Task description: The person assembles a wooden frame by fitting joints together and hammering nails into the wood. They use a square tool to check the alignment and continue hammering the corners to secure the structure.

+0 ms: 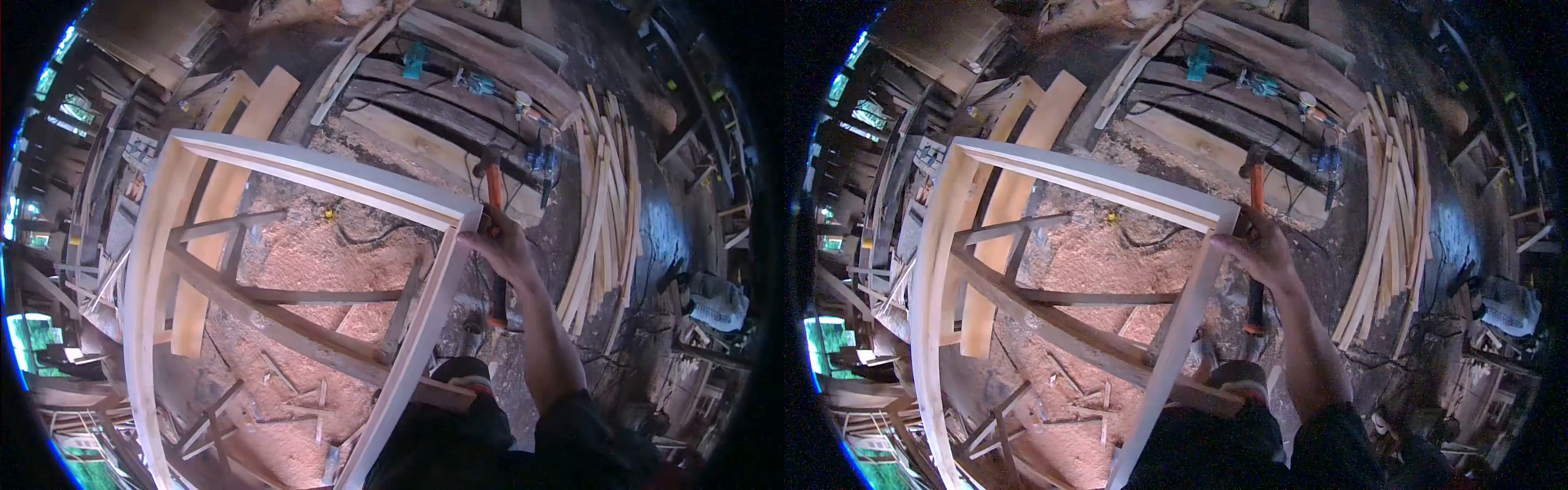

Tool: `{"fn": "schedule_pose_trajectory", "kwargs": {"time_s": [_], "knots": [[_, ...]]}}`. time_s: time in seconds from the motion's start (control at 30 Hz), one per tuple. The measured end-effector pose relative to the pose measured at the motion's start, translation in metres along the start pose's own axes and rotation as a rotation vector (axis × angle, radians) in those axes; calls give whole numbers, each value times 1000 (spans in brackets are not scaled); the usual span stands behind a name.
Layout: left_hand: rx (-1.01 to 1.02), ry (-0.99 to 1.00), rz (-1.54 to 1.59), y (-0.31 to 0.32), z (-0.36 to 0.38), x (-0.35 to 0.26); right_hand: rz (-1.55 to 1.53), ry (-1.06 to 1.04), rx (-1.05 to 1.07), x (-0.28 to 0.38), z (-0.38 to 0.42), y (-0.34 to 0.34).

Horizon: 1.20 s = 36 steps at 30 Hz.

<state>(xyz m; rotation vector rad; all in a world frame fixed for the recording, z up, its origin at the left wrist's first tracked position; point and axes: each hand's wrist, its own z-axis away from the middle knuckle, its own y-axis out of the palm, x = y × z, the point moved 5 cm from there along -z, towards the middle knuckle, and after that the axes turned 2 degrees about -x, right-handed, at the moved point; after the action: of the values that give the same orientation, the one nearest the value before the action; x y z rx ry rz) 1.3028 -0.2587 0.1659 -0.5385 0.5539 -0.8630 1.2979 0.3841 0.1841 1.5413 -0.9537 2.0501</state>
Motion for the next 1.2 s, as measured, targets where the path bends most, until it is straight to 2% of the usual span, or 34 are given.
{"fn": "schedule_pose_trajectory", "kwargs": {"time_s": [0.1,0.2,0.3,0.33,0.4,0.5,0.53,0.6,0.63,0.67,0.7,0.73,0.77,0.8,0.83,0.9,0.93,0.97,1.0,1.07,1.1,1.13,1.2], "knots": [[7,-3,-1,-1,-1,-6,5,-33,-67,-3,-1,-2],[17,12,-6,-5,-7,-11,-101,-32,-47,-5,0,0],[24,19,-15,-8,-11,-18,-67,152,5,7,4,0],[29,26,-21,-9,-13,-20,-92,115,-8,5,5,1],[46,60,-37,-14,-15,-30,-147,38,-51,-7,8,0],[79,149,-64,-25,-11,-55,-629,-36,-253,-23,32,-1],[103,200,-69,-28,-5,-72,-450,-6,-302,-24,46,-5],[218,358,-27,-21,15,-122,-96,70,-386,-28,89,-12],[311,460,64,-5,42,-171,-133,92,-449,-44,126,-11],[431,693,179,21,72,-226,-157,102,-489,-54,155,-5],[518,474,251,54,83,-248,-142,103,-471,-56,175,-3],[615,477,104,85,94,-259,-125,104,-457,-56,192,-3],[830,509,50,120,115,-264,-168,135,-470,-63,210,-3],[978,796,-224,144,146,-276,-213,167,-476,-71,226,-1],[1119,1017,-360,165,159,-266,-260,198,-481,-78,236,-3],[1535,334,-389,184,178,-233,-313,236,-501,-77,247,-17],[1579,350,-437,189,181,-223,-341,257,-517,-81,253,-22],[1625,366,-482,192,180,-208,-187,328,-448,-132,266,-13],[1670,385,-528,194,180,-201,-267,411,-465,-141,270,-18],[1676,550,-633,197,181,-203,-428,577,-489,-154,275,-25],[1661,642,-665,200,182,-210,-463,561,-451,-156,275,-28],[1644,736,-696,204,182,-221,-438,551,-473,-156,277,-31],[1392,622,-641,215,162,-272,-385,535,-512,-155,281,-34]]}}
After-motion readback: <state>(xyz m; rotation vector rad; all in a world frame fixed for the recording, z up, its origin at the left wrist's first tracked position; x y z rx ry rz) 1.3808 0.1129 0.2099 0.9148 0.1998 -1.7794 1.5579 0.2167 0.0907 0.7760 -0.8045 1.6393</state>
